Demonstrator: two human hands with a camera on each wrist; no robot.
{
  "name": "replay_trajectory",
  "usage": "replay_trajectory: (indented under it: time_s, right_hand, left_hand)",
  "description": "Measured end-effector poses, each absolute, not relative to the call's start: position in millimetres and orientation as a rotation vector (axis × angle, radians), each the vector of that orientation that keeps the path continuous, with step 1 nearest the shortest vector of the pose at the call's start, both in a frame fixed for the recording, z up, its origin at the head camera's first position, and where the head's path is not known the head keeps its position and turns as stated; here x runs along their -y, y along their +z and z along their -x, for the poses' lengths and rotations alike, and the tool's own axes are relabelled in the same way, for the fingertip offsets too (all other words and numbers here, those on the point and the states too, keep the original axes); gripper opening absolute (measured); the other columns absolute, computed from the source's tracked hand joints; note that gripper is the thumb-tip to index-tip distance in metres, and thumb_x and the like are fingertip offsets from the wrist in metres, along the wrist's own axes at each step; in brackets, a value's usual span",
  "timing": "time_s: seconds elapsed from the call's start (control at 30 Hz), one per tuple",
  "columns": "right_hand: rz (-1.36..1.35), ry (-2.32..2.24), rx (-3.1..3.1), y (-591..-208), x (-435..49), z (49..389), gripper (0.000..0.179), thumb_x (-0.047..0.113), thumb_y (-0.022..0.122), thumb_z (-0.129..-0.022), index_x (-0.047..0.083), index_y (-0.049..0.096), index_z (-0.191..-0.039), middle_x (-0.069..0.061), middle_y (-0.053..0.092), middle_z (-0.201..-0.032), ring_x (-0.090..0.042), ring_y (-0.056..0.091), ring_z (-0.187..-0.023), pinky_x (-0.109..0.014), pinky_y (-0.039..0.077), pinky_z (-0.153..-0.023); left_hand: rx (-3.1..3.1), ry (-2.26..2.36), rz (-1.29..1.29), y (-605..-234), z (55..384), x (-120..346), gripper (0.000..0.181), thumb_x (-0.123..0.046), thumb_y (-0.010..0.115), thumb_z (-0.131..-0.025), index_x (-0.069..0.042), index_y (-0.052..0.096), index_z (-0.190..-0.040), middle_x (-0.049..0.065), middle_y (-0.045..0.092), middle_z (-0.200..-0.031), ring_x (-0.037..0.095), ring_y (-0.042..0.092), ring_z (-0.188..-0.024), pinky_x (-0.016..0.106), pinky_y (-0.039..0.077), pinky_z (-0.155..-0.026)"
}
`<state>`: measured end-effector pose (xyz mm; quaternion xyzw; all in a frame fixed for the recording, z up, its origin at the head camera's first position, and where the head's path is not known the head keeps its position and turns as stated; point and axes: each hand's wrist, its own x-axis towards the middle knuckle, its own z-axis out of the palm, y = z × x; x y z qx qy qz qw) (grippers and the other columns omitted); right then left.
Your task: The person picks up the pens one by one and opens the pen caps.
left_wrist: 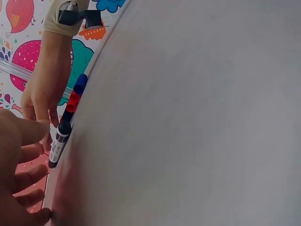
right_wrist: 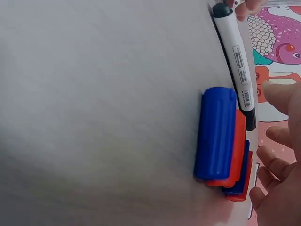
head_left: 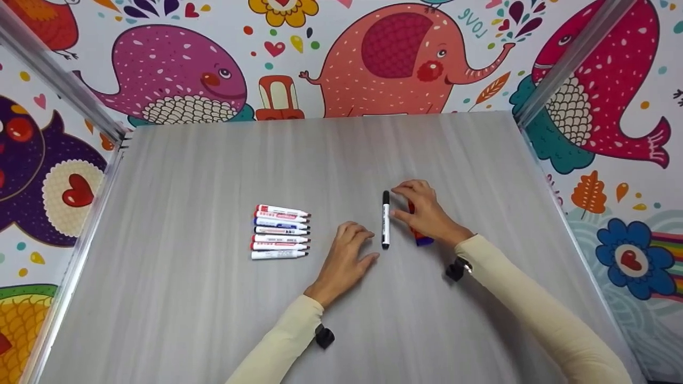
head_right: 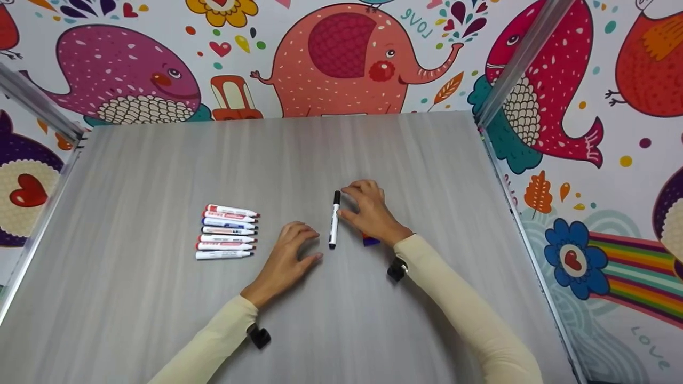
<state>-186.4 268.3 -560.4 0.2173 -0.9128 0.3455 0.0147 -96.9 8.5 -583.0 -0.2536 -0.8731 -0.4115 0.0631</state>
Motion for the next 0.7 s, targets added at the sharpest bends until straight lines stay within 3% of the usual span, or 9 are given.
replay_trajectory:
  time_s: [0.23,0.7]
  right_hand:
    - [-0.696,1.092,2.864,-562,-269,193,0.059,0.026,0.087,-0.097,-0.001,0.067,-0.146,-0.022,0.059,-0.146,-0.041,0.045,-0.14,-0.061,0.028,-0.114]
    - [-0.679,1.083,2.945,-564,-267,199,0.061,0.028,0.088,-0.096,0.003,0.066,-0.147,-0.022,0.057,-0.149,-0.041,0.043,-0.142,-0.062,0.027,-0.116]
  left_hand:
    - [2.622,-1.285,0.769,-585,99,-22,0.045,-0.01,0.09,-0.092,0.002,0.072,-0.131,0.014,0.063,-0.137,0.043,0.043,-0.152,0.054,0.038,-0.125]
    - [2.697,-1.122,0.764,-586,104,-42,0.055,-0.013,0.093,-0.09,0.003,0.069,-0.137,0.016,0.058,-0.14,0.044,0.04,-0.154,0.049,0.038,-0.127]
